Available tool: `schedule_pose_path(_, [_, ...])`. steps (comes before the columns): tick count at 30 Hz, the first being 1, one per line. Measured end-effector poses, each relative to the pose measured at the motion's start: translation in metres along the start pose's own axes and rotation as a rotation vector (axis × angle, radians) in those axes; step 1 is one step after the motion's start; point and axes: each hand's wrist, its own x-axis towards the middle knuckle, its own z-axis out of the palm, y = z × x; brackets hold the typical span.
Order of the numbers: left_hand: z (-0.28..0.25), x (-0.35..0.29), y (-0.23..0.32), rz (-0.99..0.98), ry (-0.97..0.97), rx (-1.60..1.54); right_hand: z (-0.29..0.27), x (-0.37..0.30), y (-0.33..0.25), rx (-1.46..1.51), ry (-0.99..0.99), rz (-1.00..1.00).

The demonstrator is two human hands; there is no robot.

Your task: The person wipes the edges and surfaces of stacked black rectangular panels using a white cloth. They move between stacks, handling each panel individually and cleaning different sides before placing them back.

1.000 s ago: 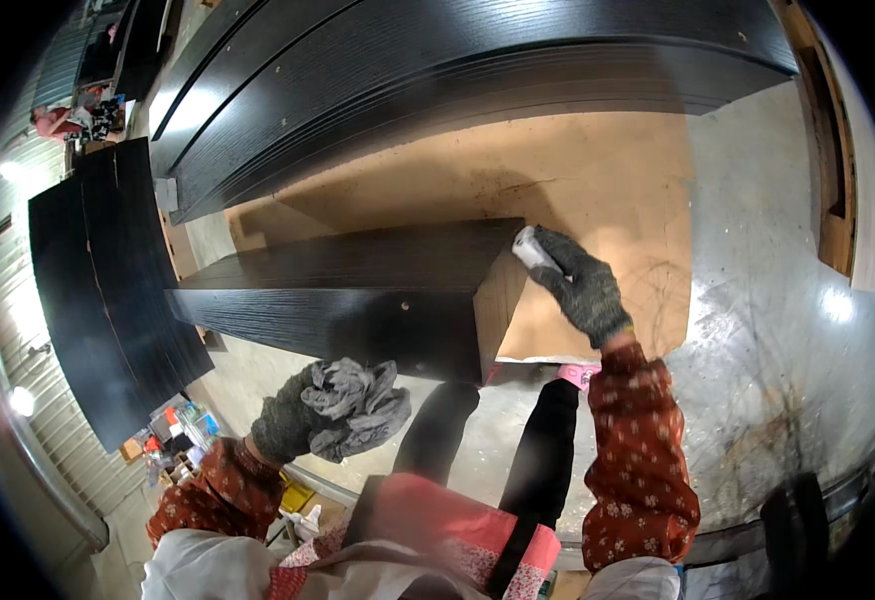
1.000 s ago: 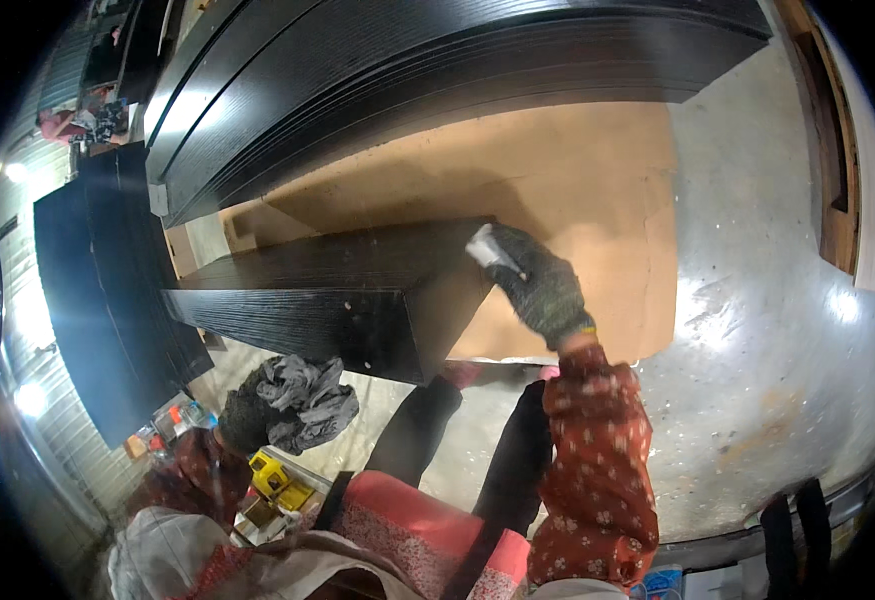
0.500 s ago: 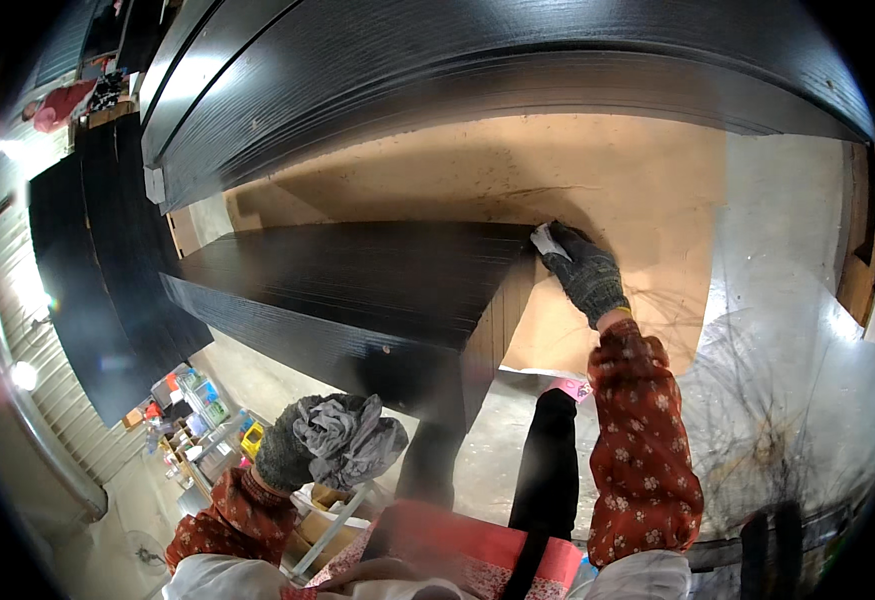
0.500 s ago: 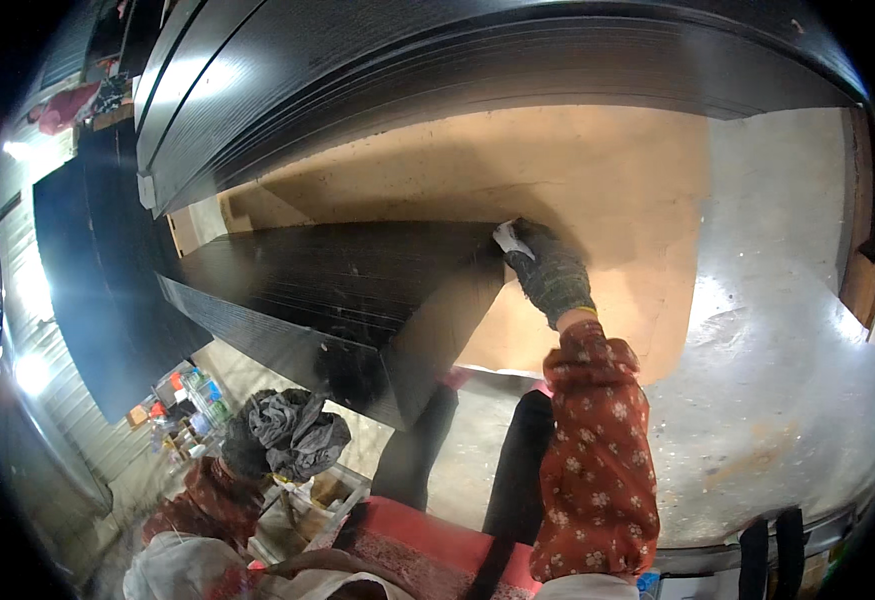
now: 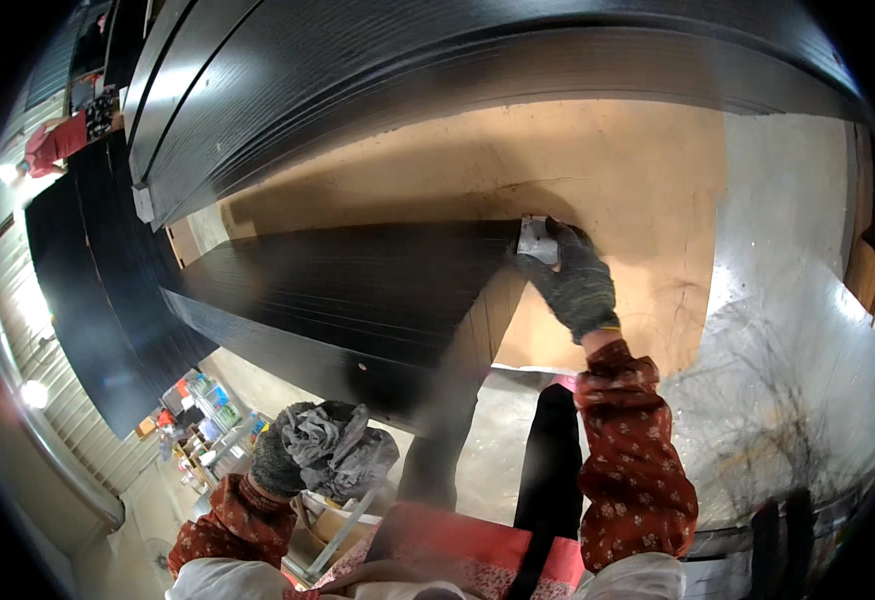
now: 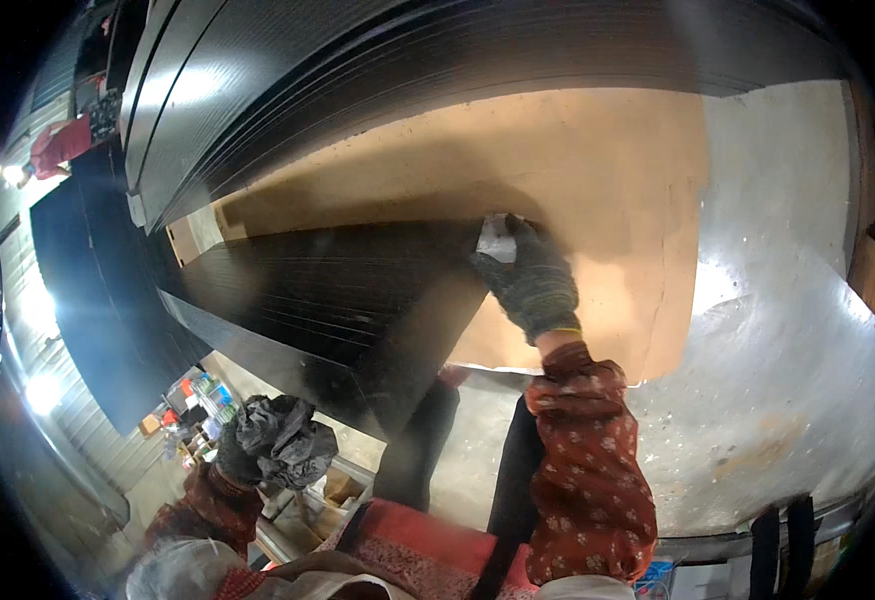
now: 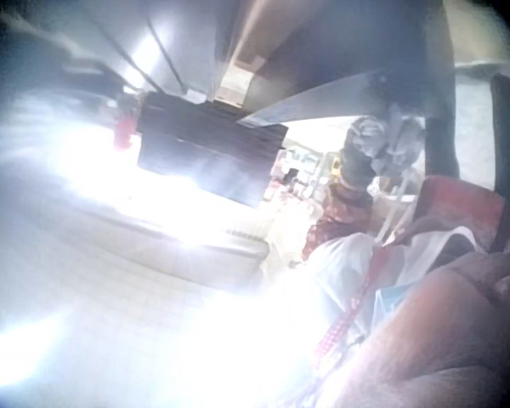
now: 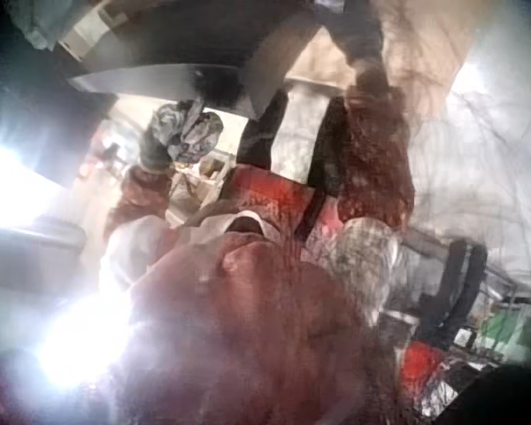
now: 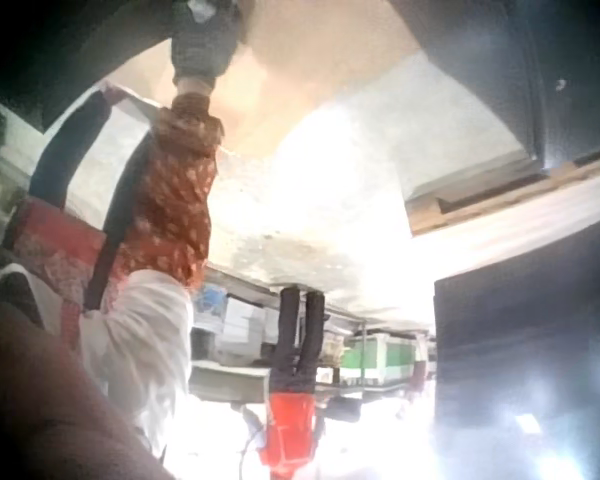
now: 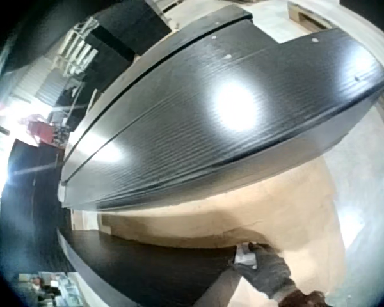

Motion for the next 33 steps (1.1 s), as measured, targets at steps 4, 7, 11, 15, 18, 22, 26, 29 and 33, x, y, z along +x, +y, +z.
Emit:
schedule_pose_path(4, [0.003, 0.003, 0.003, 0.056, 0.004, 0.167, 0.013, 0.006, -0.009, -0.325, 0.146, -0.06])
schedule_pose_path(7, [-0.007, -0.001, 0.003, -0.036, 0.062, 0.152, 0.011, 0.008, -0.004, -0.397, 0.226, -0.143])
schedule_pose_path(11, [-0.018, -0.006, 0.001, -0.039, 0.106, 0.36, -0.014, 0.006, 0.005, 0.005, 0.204, 0.027])
schedule_pose_path(15, [-0.008, 0.001, 0.002, -0.055, -0.014, 0.015, -0.022, 0.005, 0.038, 0.557, 0.136, 0.144])
schedule_pose_path(18, [-0.004, 0.004, 0.001, -0.027, -0.041, -0.143, -0.028, 0.007, 0.025, 0.661, 0.016, 0.172])
schedule_pose_path(22, [-0.022, -0.002, -0.003, -0.004, -0.01, 0.158, -0.015, 0.016, 0.014, 0.533, 0.046, 0.085])
schedule_pose_path(26, [-0.011, 0.001, -0.001, 0.058, -0.032, 0.06, 0.004, 0.022, 0.021, 0.491, -0.031, 0.073])
schedule_pose_path(29, [-0.008, 0.005, 0.0, 0.049, -0.03, 0.047, 0.004, 0.022, 0.023, 0.303, -0.009, -0.02])
schedule_pose_path(33, [-0.003, -0.001, -0.001, 0.111, 0.065, 0.121, -0.017, 0.012, 0.01, 0.514, -0.184, -0.041])
